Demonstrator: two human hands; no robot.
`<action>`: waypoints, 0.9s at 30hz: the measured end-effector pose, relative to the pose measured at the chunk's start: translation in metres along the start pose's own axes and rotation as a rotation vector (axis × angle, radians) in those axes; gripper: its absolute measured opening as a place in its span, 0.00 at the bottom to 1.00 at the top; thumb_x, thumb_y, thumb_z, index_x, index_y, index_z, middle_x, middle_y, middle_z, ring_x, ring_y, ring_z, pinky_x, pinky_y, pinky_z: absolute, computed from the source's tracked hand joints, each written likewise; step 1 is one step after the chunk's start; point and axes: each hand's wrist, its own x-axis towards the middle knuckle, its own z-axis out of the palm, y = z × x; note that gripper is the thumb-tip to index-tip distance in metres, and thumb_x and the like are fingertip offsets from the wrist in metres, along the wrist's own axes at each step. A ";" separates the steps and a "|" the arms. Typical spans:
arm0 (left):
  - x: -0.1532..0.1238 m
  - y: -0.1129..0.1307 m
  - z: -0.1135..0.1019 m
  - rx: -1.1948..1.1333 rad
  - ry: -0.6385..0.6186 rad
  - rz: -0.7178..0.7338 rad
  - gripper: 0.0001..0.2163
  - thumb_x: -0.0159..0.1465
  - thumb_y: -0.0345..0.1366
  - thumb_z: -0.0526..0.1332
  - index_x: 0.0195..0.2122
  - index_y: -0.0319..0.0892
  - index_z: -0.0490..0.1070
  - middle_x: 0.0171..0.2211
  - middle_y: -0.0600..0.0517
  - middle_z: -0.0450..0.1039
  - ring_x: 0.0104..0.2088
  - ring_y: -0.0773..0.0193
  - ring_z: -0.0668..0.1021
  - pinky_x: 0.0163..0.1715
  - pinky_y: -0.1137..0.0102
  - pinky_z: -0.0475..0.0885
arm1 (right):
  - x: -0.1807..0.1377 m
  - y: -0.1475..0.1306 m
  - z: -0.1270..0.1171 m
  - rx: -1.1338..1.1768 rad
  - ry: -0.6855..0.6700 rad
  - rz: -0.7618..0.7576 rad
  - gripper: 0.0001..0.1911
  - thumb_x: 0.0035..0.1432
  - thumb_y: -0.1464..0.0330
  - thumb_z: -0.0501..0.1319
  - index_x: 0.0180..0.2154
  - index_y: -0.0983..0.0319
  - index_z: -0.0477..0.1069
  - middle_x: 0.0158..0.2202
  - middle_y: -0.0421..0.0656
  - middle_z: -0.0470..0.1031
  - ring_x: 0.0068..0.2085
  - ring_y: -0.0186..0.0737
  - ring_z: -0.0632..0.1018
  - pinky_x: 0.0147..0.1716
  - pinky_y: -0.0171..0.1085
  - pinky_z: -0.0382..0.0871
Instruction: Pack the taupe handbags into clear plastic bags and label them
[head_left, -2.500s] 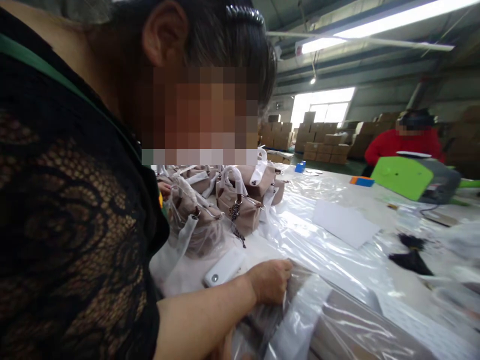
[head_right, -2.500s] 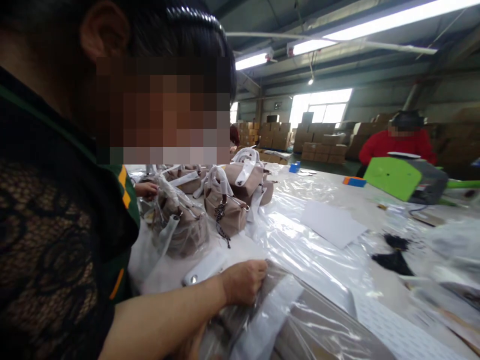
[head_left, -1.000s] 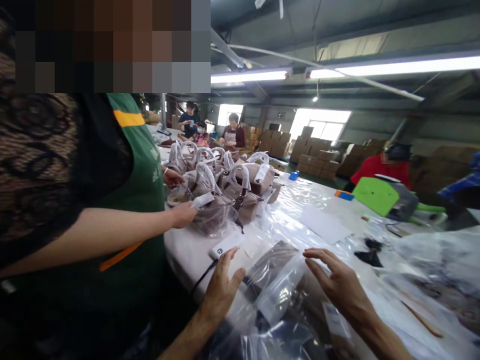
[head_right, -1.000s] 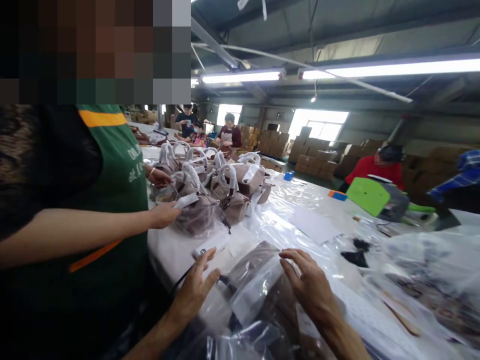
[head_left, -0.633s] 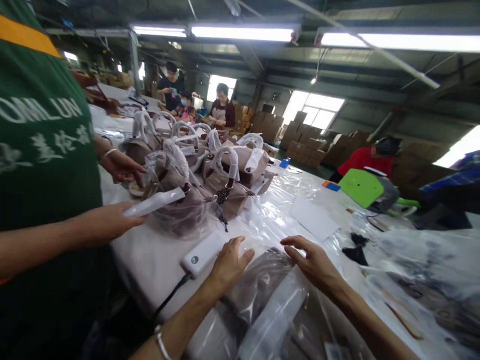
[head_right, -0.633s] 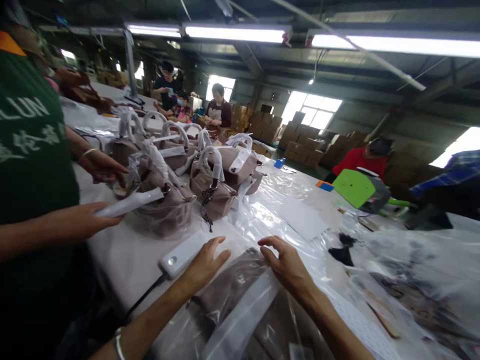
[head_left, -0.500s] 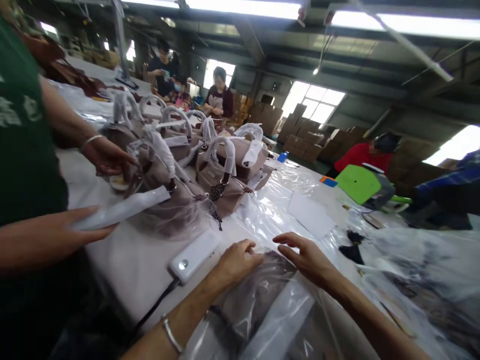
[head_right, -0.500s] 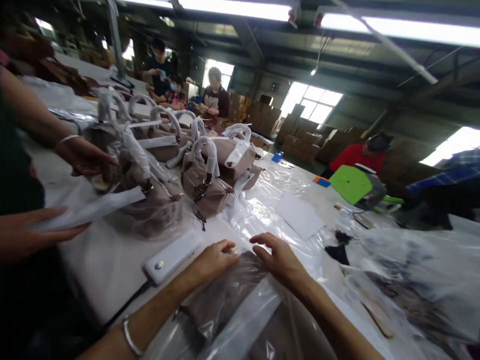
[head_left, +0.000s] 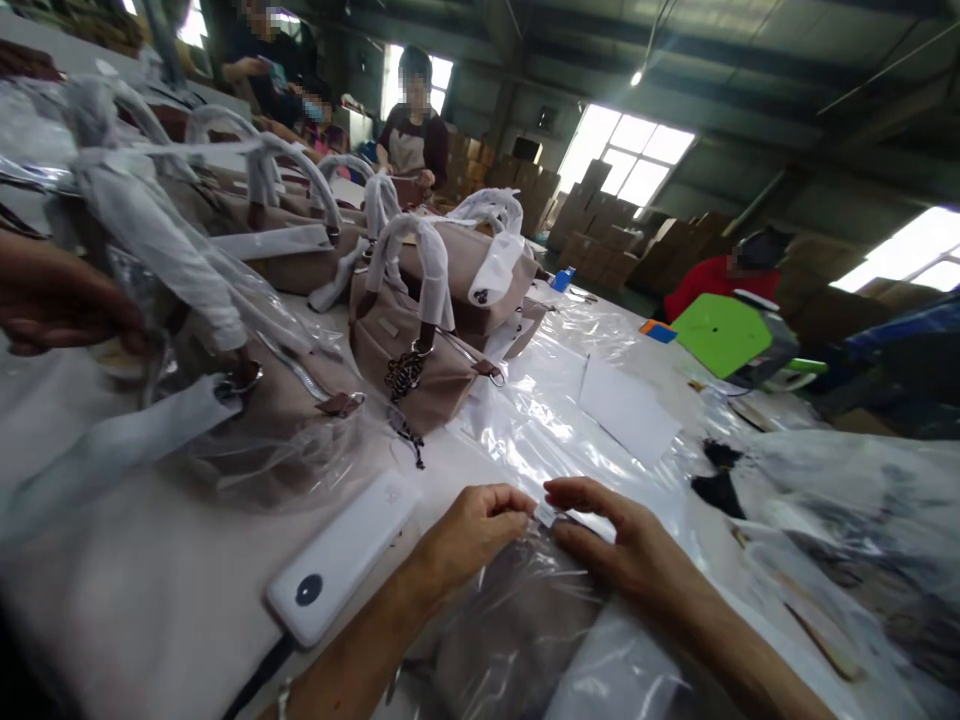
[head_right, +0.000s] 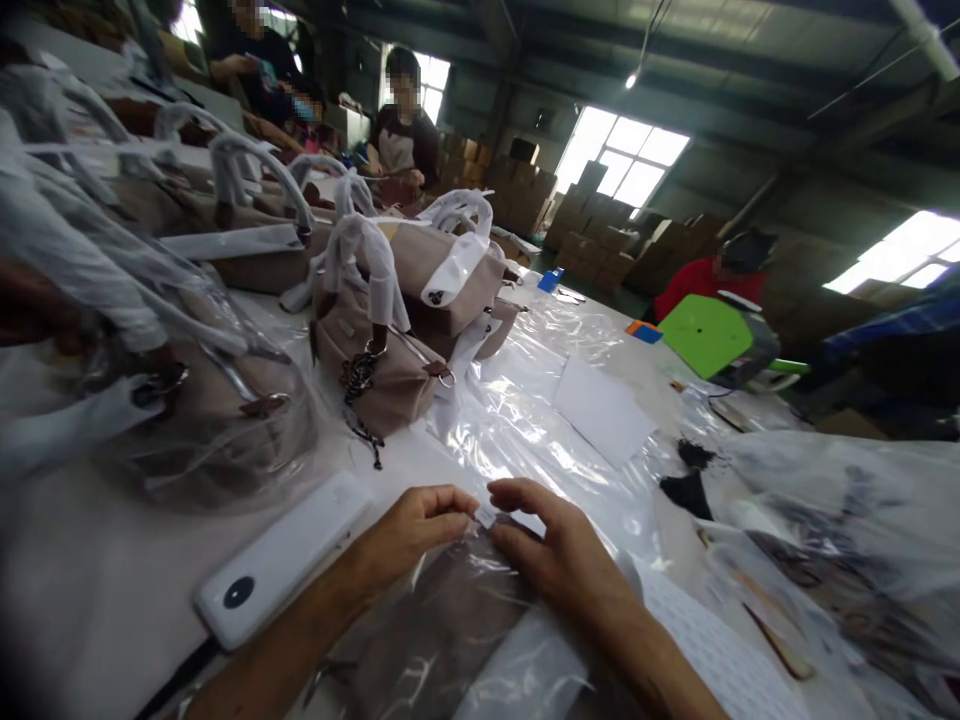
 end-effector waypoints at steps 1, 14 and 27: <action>0.001 0.000 0.000 -0.011 -0.005 -0.010 0.12 0.54 0.38 0.66 0.37 0.36 0.77 0.31 0.51 0.75 0.31 0.66 0.73 0.34 0.71 0.65 | 0.000 0.003 0.003 0.019 0.016 0.013 0.20 0.57 0.57 0.62 0.50 0.57 0.76 0.49 0.45 0.79 0.51 0.49 0.77 0.54 0.47 0.70; 0.004 0.004 0.000 -0.059 -0.016 -0.054 0.12 0.56 0.39 0.67 0.38 0.36 0.77 0.32 0.51 0.75 0.31 0.67 0.73 0.34 0.72 0.64 | 0.013 -0.001 -0.004 0.053 -0.083 0.001 0.18 0.63 0.54 0.56 0.45 0.57 0.77 0.45 0.44 0.79 0.46 0.46 0.78 0.52 0.44 0.69; 0.003 0.002 -0.003 -0.059 -0.016 -0.076 0.10 0.58 0.36 0.65 0.39 0.37 0.76 0.30 0.54 0.73 0.29 0.71 0.70 0.30 0.74 0.61 | 0.021 -0.004 -0.004 0.018 -0.122 -0.028 0.17 0.66 0.57 0.53 0.43 0.57 0.77 0.42 0.42 0.79 0.43 0.43 0.77 0.45 0.40 0.68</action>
